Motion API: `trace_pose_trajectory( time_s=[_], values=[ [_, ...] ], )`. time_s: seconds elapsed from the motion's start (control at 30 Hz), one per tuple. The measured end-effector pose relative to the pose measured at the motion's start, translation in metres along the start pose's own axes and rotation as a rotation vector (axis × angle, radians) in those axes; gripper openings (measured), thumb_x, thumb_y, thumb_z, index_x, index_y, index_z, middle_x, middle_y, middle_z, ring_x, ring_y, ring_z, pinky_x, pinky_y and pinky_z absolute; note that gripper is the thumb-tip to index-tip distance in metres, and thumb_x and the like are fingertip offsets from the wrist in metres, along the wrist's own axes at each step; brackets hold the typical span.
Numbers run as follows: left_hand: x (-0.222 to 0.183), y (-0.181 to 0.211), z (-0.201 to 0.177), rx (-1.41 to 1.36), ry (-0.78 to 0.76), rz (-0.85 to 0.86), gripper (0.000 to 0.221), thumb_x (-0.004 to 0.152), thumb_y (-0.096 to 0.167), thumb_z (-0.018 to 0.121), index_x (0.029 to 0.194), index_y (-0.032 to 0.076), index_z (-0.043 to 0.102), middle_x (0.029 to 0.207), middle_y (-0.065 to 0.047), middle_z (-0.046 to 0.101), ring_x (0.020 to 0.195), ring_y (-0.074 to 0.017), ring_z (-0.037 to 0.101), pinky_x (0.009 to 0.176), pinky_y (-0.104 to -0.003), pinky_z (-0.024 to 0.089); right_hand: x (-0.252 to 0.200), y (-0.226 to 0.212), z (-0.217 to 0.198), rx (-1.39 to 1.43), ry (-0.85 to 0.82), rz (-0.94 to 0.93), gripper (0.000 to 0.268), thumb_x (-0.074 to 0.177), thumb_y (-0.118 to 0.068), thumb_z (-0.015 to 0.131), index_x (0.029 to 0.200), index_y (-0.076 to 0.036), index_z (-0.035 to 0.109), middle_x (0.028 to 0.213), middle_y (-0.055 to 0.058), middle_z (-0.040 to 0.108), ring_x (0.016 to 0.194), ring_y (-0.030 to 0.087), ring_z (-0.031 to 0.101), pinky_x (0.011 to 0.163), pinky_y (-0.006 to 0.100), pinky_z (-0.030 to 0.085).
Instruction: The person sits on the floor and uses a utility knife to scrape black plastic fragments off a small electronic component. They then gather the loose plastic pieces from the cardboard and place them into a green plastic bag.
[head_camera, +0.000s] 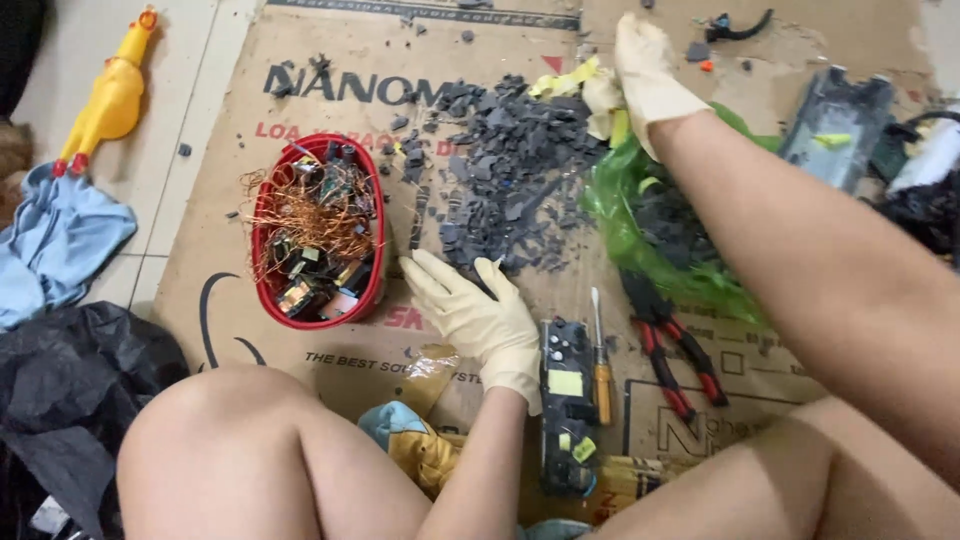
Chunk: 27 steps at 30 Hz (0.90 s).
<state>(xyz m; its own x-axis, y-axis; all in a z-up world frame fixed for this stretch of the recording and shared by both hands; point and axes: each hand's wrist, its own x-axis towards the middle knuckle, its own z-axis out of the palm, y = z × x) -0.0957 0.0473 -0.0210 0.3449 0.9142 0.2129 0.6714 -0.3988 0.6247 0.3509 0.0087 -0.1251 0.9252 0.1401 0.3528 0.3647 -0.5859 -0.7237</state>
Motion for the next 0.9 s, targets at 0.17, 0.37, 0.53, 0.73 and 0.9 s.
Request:
trace_pose_trajectory(
  time_s=[0.17,0.37,0.53,0.73,0.9],
  values=[
    [0.019,-0.004,0.009,-0.015,0.006,0.020,0.066,0.098,0.027,0.045,0.153,-0.006,0.029,0.160,-0.028,0.033,0.148,-0.0399,0.033,0.124,-0.053,0.020,-0.050,-0.020,0.019,-0.310,-0.248,0.003,0.055,0.104,-0.049,0.037,0.114,-0.006,0.071,0.112,0.022,0.070,0.100,0.045,0.064,0.088,0.051,0.048],
    [0.043,0.003,0.051,-0.053,0.106,0.059,0.057,0.102,0.030,0.043,0.147,-0.005,0.044,0.153,-0.022,0.048,0.143,-0.0395,0.043,0.123,-0.047,0.025,-0.090,-0.063,0.009,-0.262,-0.207,-0.240,0.041,0.103,-0.037,0.052,0.134,-0.016,0.068,0.123,0.015,0.070,0.103,0.039,0.064,0.085,0.044,0.050],
    [0.059,0.019,0.064,-0.247,0.177,0.049,0.047,0.103,0.025,0.042,0.138,-0.003,0.055,0.144,-0.020,0.059,0.137,-0.0390,0.051,0.118,-0.045,0.035,-0.123,-0.137,-0.021,-0.021,-0.475,0.036,0.056,0.094,-0.058,0.051,0.114,-0.011,0.075,0.139,0.009,0.062,0.097,0.017,0.075,0.082,0.026,0.061],
    [0.084,0.036,0.082,-0.634,0.155,-0.019,0.046,0.104,0.024,0.039,0.136,-0.004,0.057,0.142,-0.019,0.061,0.131,-0.0363,0.058,0.114,-0.040,0.041,-0.176,-0.158,-0.002,0.473,-0.447,-0.089,0.022,0.095,-0.020,0.069,0.112,-0.007,0.075,0.121,0.013,0.073,0.129,0.016,0.059,0.099,0.018,0.046],
    [0.091,0.038,0.110,-0.882,0.208,-0.138,0.037,0.110,0.030,0.048,0.137,0.011,0.064,0.134,-0.017,0.067,0.127,-0.0340,0.062,0.110,-0.041,0.048,-0.207,-0.184,-0.009,0.412,-0.363,0.144,0.026,0.092,-0.030,0.070,0.108,-0.011,0.078,0.106,0.013,0.076,0.114,0.024,0.065,0.096,0.040,0.055]
  ],
)
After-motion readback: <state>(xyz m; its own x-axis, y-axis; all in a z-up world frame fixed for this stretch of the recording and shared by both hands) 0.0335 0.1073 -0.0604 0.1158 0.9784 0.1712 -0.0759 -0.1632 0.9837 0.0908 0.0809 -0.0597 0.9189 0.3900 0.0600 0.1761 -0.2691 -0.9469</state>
